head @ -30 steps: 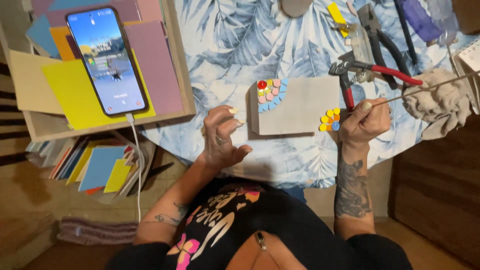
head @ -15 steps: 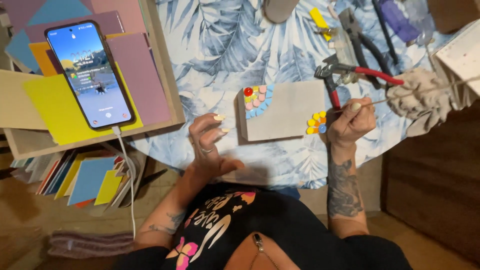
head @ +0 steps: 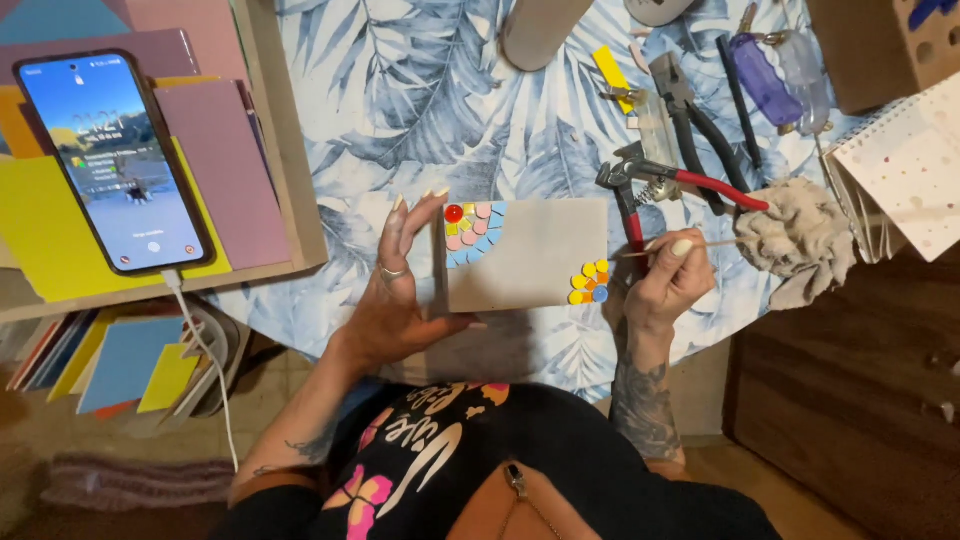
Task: Decorating a small box with colorful foam shapes and cutting a red strip of material using wire cutters.
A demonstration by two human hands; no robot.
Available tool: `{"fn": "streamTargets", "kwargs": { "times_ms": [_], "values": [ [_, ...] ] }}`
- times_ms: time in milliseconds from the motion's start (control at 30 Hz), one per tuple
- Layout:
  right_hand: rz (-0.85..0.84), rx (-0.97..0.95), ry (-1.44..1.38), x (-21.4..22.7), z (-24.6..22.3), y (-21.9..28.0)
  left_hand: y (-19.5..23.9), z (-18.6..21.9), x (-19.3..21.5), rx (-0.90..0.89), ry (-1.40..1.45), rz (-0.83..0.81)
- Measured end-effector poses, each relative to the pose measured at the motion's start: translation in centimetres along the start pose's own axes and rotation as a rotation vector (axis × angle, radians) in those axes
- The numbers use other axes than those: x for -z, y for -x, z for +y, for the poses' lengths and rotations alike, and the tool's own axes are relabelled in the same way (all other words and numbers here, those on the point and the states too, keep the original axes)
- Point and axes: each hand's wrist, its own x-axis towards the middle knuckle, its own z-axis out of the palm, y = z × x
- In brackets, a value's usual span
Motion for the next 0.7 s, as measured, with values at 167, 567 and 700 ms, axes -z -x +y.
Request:
{"fn": "streamTargets", "kwargs": {
  "times_ms": [167, 567, 700],
  "values": [
    [-0.108, -0.153, -0.342, -0.4, -0.7, -0.7, -0.1, -0.5, 0.4, 0.014, -0.011, -0.025],
    [-0.732, -0.175, -0.706, -2.0, -2.7, -2.2, 0.3, -0.8, 0.9, 0.024, 0.06, -0.028],
    [-0.733, -0.217, -0.652, -1.8, -1.8, -1.7, -0.3, 0.0, 0.8, 0.036, 0.187, 0.05]
  ]
}}
